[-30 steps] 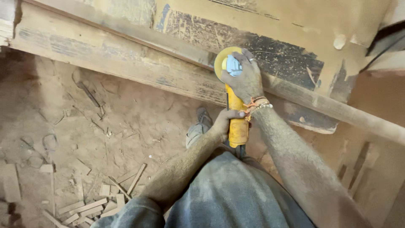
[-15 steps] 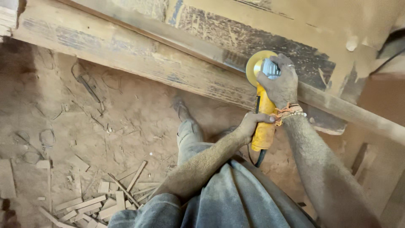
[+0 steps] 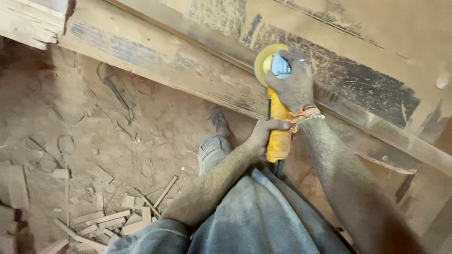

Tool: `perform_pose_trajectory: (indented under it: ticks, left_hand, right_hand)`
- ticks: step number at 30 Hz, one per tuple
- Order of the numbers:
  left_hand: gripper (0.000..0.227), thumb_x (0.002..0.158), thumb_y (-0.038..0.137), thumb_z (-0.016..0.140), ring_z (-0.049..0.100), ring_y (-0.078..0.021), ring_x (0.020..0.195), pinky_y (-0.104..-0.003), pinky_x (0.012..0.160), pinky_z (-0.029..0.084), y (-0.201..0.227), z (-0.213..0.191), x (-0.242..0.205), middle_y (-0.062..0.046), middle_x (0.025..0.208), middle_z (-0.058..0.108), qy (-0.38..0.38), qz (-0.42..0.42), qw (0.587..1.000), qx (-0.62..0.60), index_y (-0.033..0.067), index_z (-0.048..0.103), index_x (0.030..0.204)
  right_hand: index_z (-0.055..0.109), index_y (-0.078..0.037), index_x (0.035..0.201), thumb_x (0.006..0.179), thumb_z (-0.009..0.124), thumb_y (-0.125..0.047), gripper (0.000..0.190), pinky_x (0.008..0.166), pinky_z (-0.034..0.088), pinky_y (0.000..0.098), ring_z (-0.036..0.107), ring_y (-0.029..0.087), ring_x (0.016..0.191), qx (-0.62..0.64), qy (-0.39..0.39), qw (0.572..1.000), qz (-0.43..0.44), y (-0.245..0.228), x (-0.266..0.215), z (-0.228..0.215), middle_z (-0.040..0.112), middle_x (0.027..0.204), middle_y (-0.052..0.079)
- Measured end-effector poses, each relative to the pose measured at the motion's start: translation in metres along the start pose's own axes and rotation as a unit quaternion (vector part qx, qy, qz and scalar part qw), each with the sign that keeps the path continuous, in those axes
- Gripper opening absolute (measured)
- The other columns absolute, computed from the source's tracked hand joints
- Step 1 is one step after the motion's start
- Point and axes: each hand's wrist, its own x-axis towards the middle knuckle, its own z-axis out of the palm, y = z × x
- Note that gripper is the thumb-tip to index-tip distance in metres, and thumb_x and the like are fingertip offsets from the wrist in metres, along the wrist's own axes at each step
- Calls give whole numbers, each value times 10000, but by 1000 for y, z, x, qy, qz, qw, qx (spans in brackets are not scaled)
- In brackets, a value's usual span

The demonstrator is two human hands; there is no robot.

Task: The person sands the surfaces of long wooden planks and other timber pieces using a power sander, moving the tool along the length and edges of the wood.

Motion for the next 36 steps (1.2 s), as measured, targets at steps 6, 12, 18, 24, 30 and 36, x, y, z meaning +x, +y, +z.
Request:
perform_pose_trajectory:
  ticks: [6, 12, 18, 24, 30, 36]
  left_hand:
    - [319, 757, 135, 740, 699, -252, 718, -394, 696, 599, 53, -35, -16, -132, 863, 718, 24, 25, 999, -21, -37, 694, 1022]
    - [282, 795, 153, 733, 685, -248, 739, -393, 716, 594, 100, -64, -22, -116, 864, 702, 23, 51, 997, -46, -9, 668, 1016]
    - [287, 790, 142, 726, 691, -252, 764, -388, 743, 595, 110, -60, -20, -124, 880, 708, 32, 23, 998, -55, -18, 668, 1021]
    - [324, 754, 139, 731, 709, -271, 752, -408, 739, 607, 91, -43, -16, -145, 878, 718, 27, -1, 999, -47, -22, 683, 1031]
    - [327, 776, 125, 748, 715, -256, 774, -389, 753, 600, 72, -37, -11, -147, 904, 727, 17, -15, 999, -28, -44, 688, 1049]
    - [322, 776, 117, 753, 713, -241, 768, -380, 745, 599, 50, -23, -4, -139, 898, 730, 8, -45, 999, -4, -46, 694, 1047]
  right_hand:
    - [640, -23, 1332, 831, 807, -333, 612, 1159, 413, 477, 520, 423, 1368, 1, -37, 999, -36, -55, 36, 47, 526, 1490, 269]
    - [620, -62, 1337, 788, 798, -375, 656, 1131, 418, 450, 515, 381, 1339, 9, -75, 997, 2, -95, 75, 87, 514, 1482, 228]
    - [626, -73, 1346, 839, 777, -378, 611, 1188, 446, 432, 545, 369, 1359, 4, -63, 998, 12, -95, 83, 88, 564, 1418, 185]
    - [636, -59, 1321, 796, 769, -340, 610, 1116, 448, 452, 534, 392, 1326, 2, -68, 996, 60, -91, 71, 61, 525, 1454, 226]
    - [661, -26, 1308, 800, 810, -310, 601, 1126, 419, 479, 507, 435, 1348, -26, -41, 998, 28, -73, 57, 46, 508, 1453, 263]
    - [636, -30, 1304, 818, 791, -310, 581, 1109, 470, 444, 564, 400, 1322, -2, -24, 996, 81, -52, 40, 22, 530, 1466, 247]
